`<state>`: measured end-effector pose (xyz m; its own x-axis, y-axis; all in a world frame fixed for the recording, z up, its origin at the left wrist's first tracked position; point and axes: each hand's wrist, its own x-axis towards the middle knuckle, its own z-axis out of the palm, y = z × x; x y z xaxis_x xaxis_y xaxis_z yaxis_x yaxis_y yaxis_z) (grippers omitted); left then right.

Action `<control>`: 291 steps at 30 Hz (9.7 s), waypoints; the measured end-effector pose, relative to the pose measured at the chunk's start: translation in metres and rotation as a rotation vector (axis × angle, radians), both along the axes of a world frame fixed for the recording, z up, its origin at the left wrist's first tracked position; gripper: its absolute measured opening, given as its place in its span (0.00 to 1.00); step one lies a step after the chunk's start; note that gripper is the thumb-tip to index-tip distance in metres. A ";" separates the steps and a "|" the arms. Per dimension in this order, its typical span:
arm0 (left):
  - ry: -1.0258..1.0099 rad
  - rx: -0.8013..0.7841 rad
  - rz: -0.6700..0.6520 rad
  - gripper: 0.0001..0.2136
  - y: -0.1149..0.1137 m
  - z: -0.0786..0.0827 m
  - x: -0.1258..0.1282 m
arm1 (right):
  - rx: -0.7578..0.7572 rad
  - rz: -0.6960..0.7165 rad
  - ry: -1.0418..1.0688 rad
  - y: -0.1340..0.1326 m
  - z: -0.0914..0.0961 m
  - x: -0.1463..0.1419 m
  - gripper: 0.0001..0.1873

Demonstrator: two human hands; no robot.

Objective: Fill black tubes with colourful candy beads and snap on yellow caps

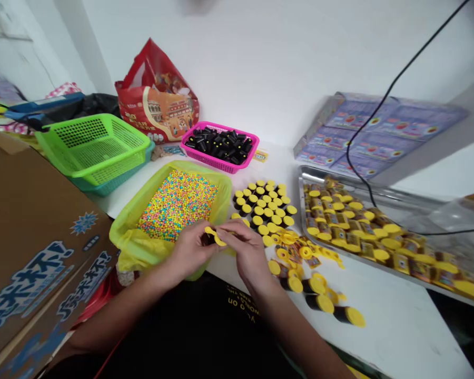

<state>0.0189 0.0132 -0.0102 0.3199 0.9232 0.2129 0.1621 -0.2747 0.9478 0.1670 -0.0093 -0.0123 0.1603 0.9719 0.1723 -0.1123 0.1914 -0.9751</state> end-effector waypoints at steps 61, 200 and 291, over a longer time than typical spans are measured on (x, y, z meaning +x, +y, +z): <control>-0.681 -0.702 -0.151 0.24 -0.005 0.006 0.004 | 0.308 0.280 0.085 0.016 -0.011 -0.008 0.12; -0.630 -0.268 0.666 0.17 0.042 0.002 -0.069 | 0.357 0.522 -1.685 0.212 0.026 -0.017 0.10; -0.052 -0.118 0.097 0.18 0.014 -0.003 -0.034 | -0.856 -0.629 -1.098 -0.090 -0.031 0.264 0.12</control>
<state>-0.0154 0.0275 -0.0128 0.2193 0.9689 0.1149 0.1320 -0.1462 0.9804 0.4310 -0.0995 -0.0438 0.7439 0.6631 -0.0831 0.5986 -0.7165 -0.3583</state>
